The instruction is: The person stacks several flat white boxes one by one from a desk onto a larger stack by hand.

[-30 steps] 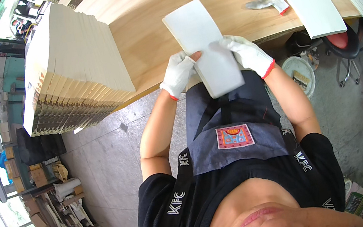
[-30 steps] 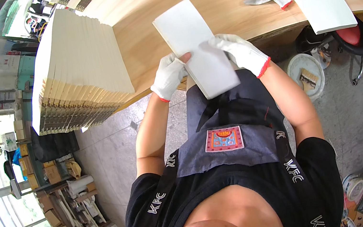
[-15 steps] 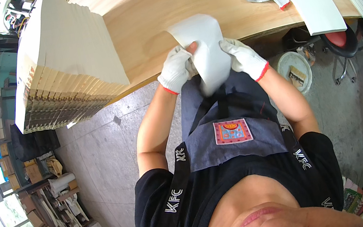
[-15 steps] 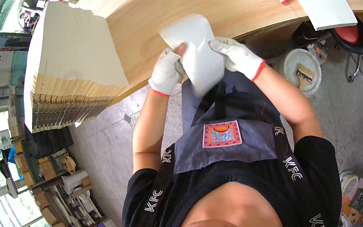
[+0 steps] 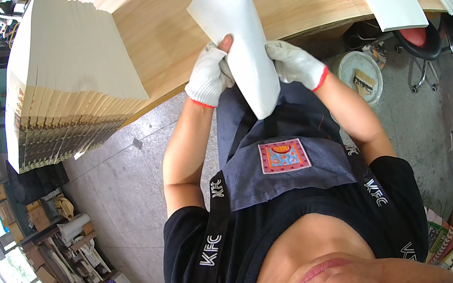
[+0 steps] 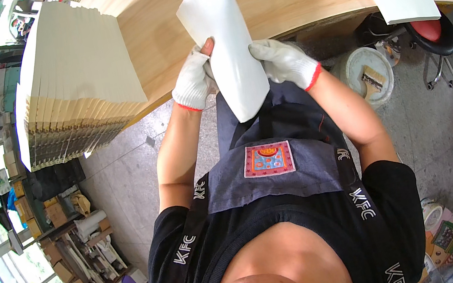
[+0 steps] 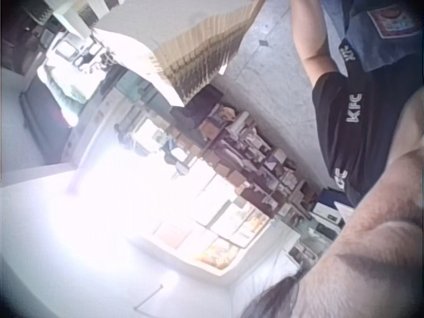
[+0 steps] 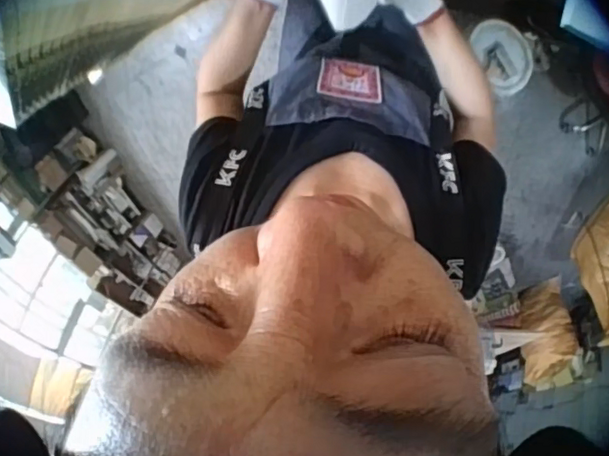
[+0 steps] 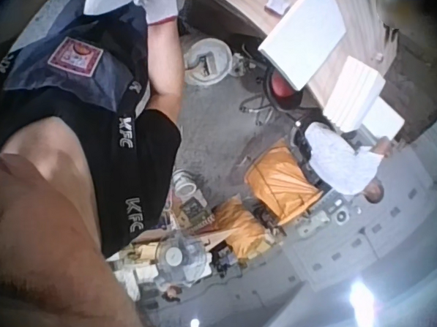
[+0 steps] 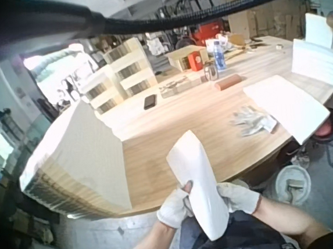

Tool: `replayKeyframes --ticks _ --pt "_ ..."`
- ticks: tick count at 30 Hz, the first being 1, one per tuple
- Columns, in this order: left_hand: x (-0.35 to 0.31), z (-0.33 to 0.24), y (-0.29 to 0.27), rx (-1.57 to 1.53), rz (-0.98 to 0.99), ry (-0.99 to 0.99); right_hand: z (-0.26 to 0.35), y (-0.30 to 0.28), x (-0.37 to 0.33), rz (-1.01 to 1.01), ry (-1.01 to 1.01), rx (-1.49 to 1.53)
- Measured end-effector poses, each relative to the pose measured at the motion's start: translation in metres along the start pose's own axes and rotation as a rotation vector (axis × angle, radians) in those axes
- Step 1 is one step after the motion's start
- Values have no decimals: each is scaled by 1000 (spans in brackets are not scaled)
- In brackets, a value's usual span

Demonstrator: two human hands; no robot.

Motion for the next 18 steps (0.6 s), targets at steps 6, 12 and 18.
replayKeyframes --ticks 6,12,18 --pt "-16 -17 11 312 -229 111 38 10 6 -21 -96 -263" --pt "-4 -5 -4 245 -18 -103 28 9 2 -51 -82 -64" --pt "-8 -16 12 364 -185 52 37 -10 10 -246 -174 -62"
Point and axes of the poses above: each hand's wrist, its own x-axis towards the middle knuckle, its own y-axis out of the palm, z = x × y, the point moved 7 cm from there along x, towards the middle knuckle, and after that the axes turned 11 degrees about -y, right-handed, at the moved point
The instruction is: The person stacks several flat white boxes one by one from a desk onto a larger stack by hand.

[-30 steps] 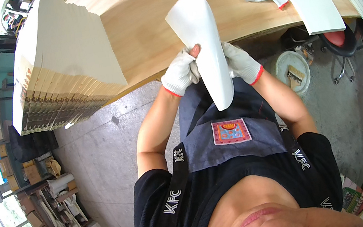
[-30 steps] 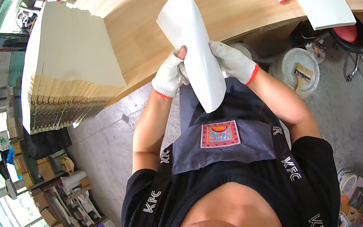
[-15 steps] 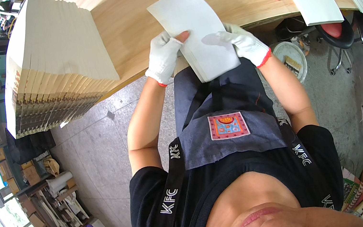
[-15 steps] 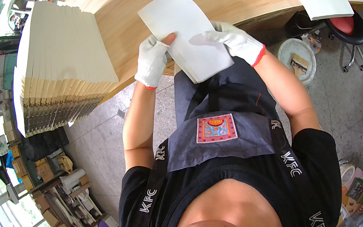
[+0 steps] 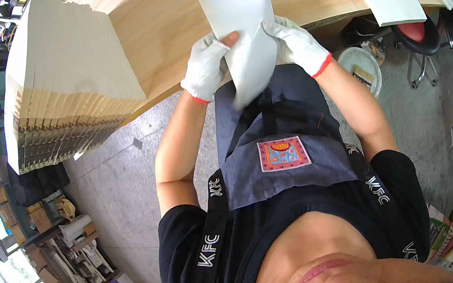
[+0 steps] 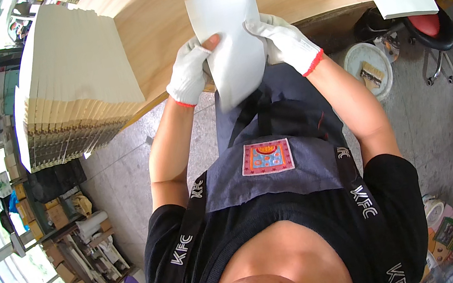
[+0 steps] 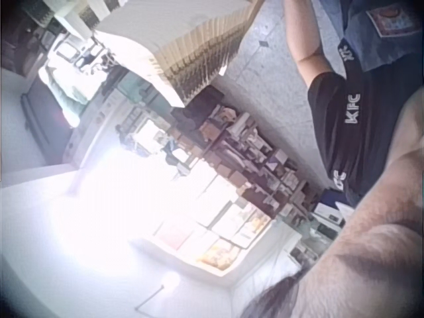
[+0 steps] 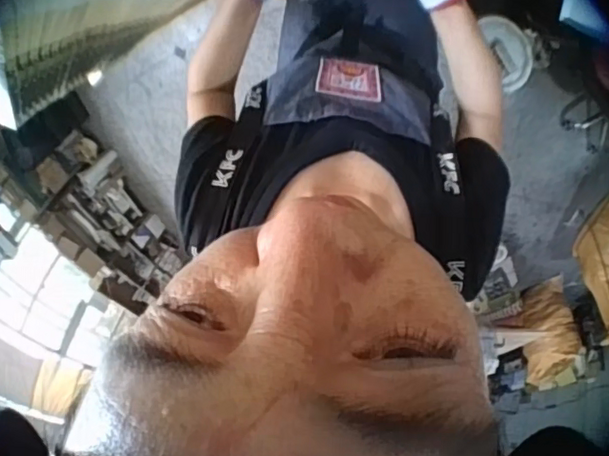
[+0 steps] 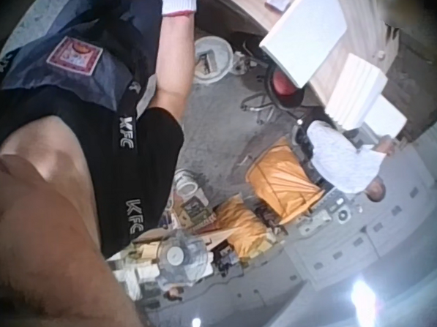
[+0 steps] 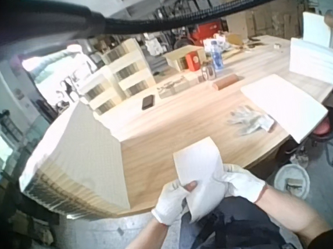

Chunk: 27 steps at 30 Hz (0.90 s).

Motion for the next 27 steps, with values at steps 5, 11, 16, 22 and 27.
replayKeyframes --ticks 5,11,16,22,27 --pt "14 7 10 -31 173 -125 -1 6 -7 -48 4 34" --pt "50 -18 30 15 326 -78 16 -29 -13 -183 -143 76" --pt "117 -74 -3 654 448 -97 50 -108 -56 -326 -58 -95" --pt "168 -65 7 1504 274 -359 94 -183 -127 -725 -170 -207" --pt "160 -80 30 1657 125 -289 103 -208 -151 -796 -178 -222"
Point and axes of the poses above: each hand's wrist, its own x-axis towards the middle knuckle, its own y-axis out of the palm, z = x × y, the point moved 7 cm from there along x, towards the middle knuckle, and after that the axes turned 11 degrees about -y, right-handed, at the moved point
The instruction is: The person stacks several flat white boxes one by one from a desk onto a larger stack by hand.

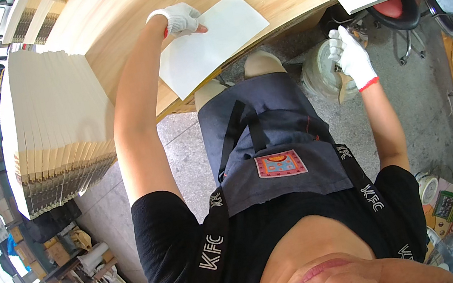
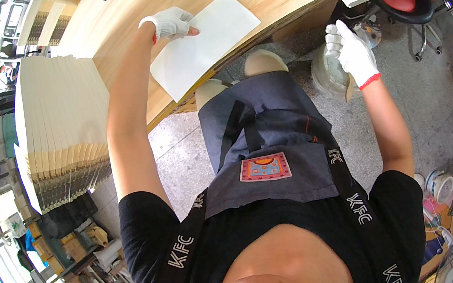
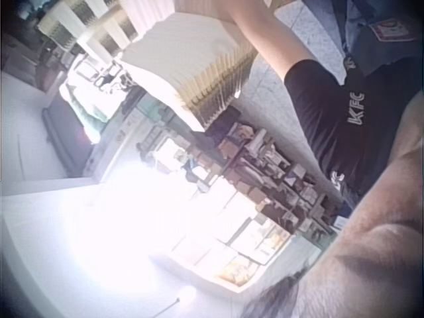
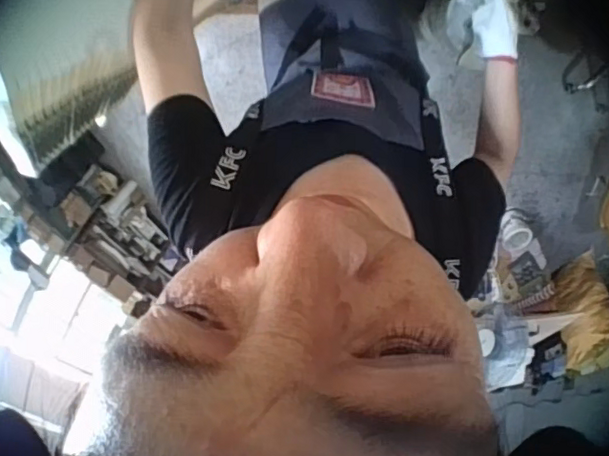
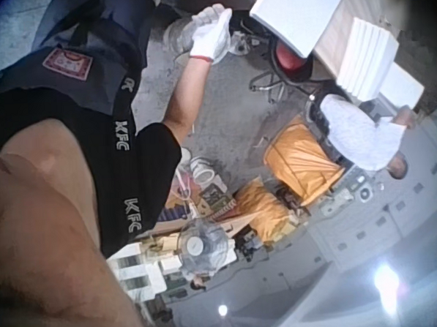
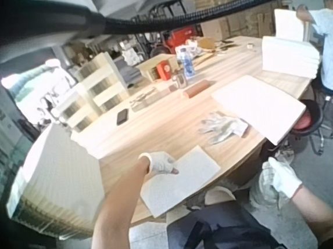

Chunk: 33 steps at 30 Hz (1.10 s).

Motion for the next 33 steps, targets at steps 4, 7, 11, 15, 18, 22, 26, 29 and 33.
replayKeyframes --ticks 4,7,11,15,18,22,26,29,33 --pt "-25 -23 -3 248 -170 -32 -5 -15 8 36 14 91" --pt "-29 -27 -2 231 -202 25 -10 -22 10 13 26 86" --pt "-42 -26 0 109 -262 60 -19 -26 10 31 35 116" --pt "-51 -38 1 258 -217 -29 -22 -28 3 -38 36 121" --pt "-50 -42 -4 517 -296 -51 -26 -28 1 -22 40 186" --pt "-62 -90 -27 306 -701 65 -36 -37 11 117 52 278" --pt "-21 -171 26 -760 -8 468 -24 -26 -2 86 7 263" --pt "45 -244 107 -1455 580 217 -14 -17 -15 169 -41 276" --pt "34 -313 115 -1582 479 92 -4 -23 -31 144 -16 298"
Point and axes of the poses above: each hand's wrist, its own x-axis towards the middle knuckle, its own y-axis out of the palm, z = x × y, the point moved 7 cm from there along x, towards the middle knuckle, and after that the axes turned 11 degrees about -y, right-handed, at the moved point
